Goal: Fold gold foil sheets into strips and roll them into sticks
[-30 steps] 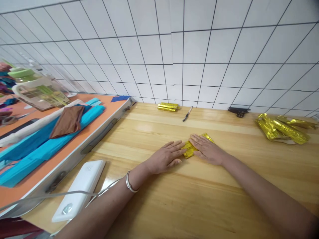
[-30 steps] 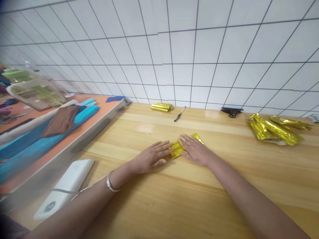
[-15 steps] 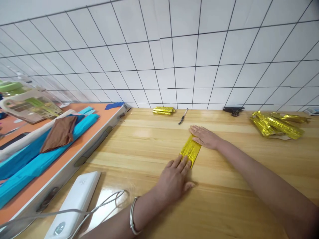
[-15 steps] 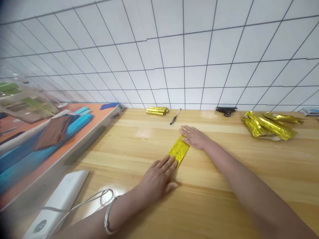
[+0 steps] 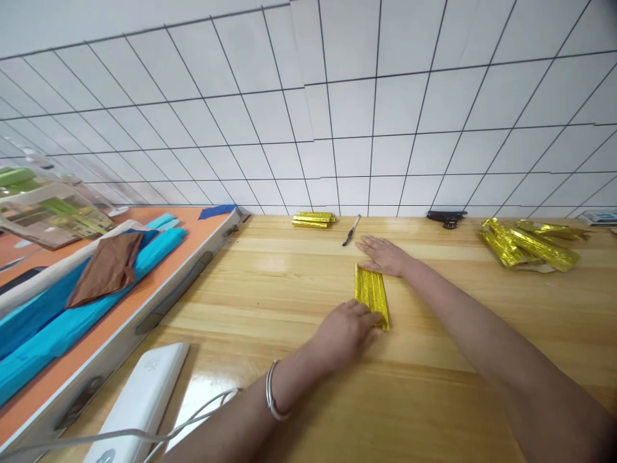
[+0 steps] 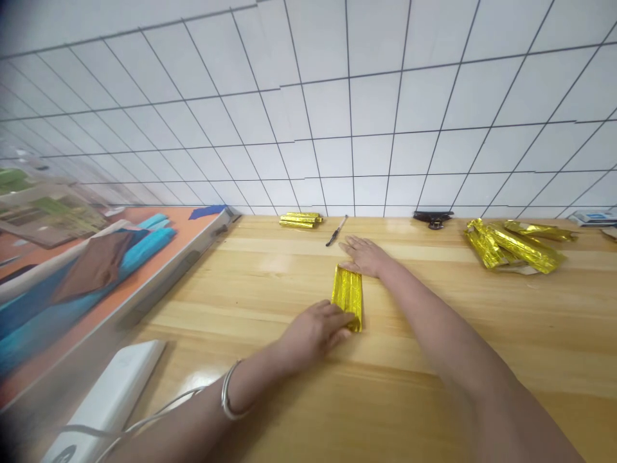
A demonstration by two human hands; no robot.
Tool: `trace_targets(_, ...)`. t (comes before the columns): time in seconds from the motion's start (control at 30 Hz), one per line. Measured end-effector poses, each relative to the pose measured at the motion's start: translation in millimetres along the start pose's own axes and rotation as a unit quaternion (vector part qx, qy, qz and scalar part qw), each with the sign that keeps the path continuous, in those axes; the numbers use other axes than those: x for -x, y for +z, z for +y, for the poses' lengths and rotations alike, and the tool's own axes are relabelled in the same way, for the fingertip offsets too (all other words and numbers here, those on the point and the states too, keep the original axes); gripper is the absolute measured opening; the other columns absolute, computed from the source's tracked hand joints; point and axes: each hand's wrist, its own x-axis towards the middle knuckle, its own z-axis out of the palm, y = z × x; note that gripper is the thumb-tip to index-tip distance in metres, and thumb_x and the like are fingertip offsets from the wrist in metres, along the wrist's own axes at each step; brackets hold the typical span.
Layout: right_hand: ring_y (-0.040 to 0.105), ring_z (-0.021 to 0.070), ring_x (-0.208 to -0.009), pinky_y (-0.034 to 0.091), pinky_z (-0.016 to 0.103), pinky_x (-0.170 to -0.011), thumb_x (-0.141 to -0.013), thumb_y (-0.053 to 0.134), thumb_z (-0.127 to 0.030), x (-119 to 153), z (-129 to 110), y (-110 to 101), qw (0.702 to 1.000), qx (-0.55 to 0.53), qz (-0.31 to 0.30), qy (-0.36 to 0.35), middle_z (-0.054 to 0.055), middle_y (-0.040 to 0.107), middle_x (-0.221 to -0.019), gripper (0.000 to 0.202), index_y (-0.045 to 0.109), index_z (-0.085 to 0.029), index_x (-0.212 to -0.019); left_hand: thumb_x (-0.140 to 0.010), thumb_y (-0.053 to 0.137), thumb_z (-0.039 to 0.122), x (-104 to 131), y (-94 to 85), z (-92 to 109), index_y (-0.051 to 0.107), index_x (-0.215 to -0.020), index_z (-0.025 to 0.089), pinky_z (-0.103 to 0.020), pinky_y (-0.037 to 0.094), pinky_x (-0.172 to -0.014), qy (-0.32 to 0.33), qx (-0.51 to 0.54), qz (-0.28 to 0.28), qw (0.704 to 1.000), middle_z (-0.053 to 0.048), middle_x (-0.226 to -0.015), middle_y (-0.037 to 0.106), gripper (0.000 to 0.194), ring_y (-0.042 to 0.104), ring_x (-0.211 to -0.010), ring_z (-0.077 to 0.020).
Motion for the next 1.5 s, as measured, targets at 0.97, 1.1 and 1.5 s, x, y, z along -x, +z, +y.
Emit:
trace_targets(0.97,0.021,0.0254,-0.135,0.023,0.042,-0.107,-0.090,0.030,-0.048,15,-33,-20,0.999,0.024,0.033,0.010,0.011,0.024,-0.148,0.059,0.032,-0.016,-0.140,-0.093,0.028,0.050,-23,3.2,-69,0.037,-0.134,0.037,-0.045,0.020,-0.107,0.025,-0.086,0.005,0.996,-0.003,-0.150,0.018,0.045,0.019,-0.137,-0.0242)
trace_targets(1.1,0.016,0.0235,-0.137,0.021,0.042,-0.109,-0.090,0.034,-0.041,54,-64,-22,0.997,-0.001,0.072,0.022,0.009,0.018,-0.150,0.056,0.028,-0.018,-0.141,-0.086,0.034,0.061,-23,6.6,-68,0.040,-0.134,0.034,-0.046,0.019,-0.107,0.024,-0.081,0.013,0.996,-0.005,-0.150,0.020,0.055,0.018,-0.137,-0.0262)
trace_targets(1.5,0.015,0.0280,-0.137,0.021,0.050,-0.108,-0.084,0.041,-0.057,118,-76,-24,0.998,-0.058,-0.023,0.025,0.010,0.018,-0.150,0.072,0.022,-0.023,-0.144,-0.072,0.040,0.076,-24,5.0,-71,0.035,-0.137,0.031,-0.046,0.016,-0.107,0.030,-0.078,-0.012,0.996,-0.007,-0.150,0.016,0.079,0.017,-0.137,-0.0298)
